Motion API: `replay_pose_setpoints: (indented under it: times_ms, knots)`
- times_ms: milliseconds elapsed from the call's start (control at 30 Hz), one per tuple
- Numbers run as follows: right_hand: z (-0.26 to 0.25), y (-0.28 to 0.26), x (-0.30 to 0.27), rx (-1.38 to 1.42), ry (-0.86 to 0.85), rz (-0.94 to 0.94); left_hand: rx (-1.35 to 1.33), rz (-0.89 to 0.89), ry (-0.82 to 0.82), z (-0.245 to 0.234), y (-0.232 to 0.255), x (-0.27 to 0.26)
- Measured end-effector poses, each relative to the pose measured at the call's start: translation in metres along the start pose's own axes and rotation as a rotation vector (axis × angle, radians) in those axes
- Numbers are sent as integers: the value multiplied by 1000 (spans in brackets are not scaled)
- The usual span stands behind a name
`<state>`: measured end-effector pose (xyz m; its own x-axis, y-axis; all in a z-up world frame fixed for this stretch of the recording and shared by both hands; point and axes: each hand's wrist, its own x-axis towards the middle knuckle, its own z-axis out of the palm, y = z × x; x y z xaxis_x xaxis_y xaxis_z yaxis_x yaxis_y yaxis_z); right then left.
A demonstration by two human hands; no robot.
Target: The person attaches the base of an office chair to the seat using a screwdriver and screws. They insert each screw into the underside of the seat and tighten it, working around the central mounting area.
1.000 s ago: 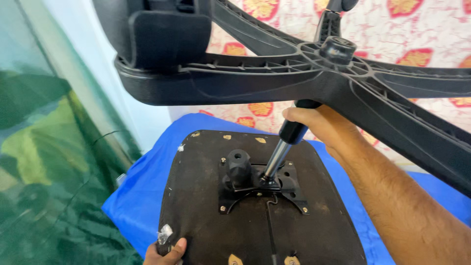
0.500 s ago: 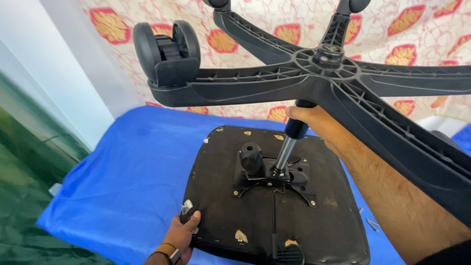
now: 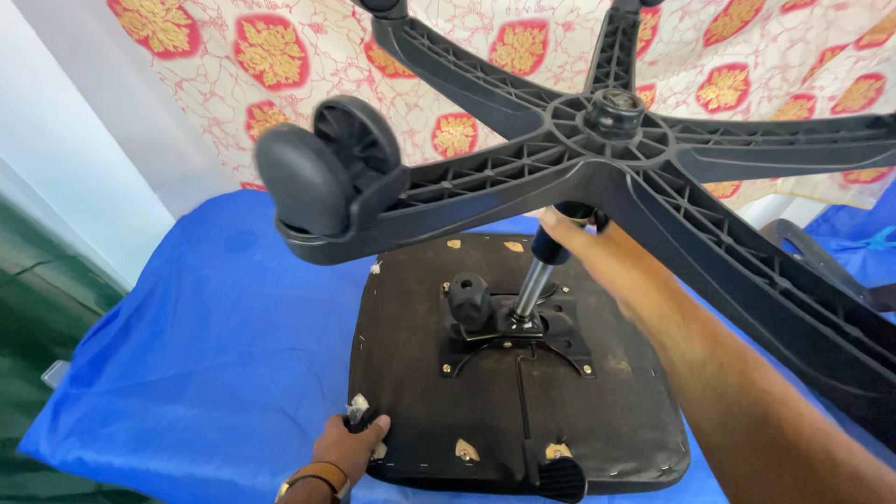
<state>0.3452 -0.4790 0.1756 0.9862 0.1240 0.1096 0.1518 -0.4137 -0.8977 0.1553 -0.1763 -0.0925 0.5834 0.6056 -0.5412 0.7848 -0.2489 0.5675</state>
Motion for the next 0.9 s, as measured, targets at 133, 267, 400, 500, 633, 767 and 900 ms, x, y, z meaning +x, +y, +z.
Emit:
replay_pose_setpoints:
  times_ms: [133, 267, 400, 500, 633, 767, 900]
  knots:
    - [-6, 28, -55, -61, 47, 181, 188, 123, 175, -9, 16, -22]
    - [-38, 63, -86, -126, 62, 238, 303, 277, 333, -15, 23, -47]
    - [-70, 76, -107, -186, 17, 285, 208, 606, 277, -22, 27, -68]
    - [-67, 76, -125, -286, -36, 175, 182, 722, 190, -13, 32, -84]
    - [-35, 72, -134, -284, -193, 97, 60, 749, 9, -2, 49, -93]
    - [-3, 54, -133, -421, -345, -108, 14, 688, -83, 4, 64, -109]
    - [11, 27, -141, -357, -462, -54, 17, 758, -104, 7, 68, -127]
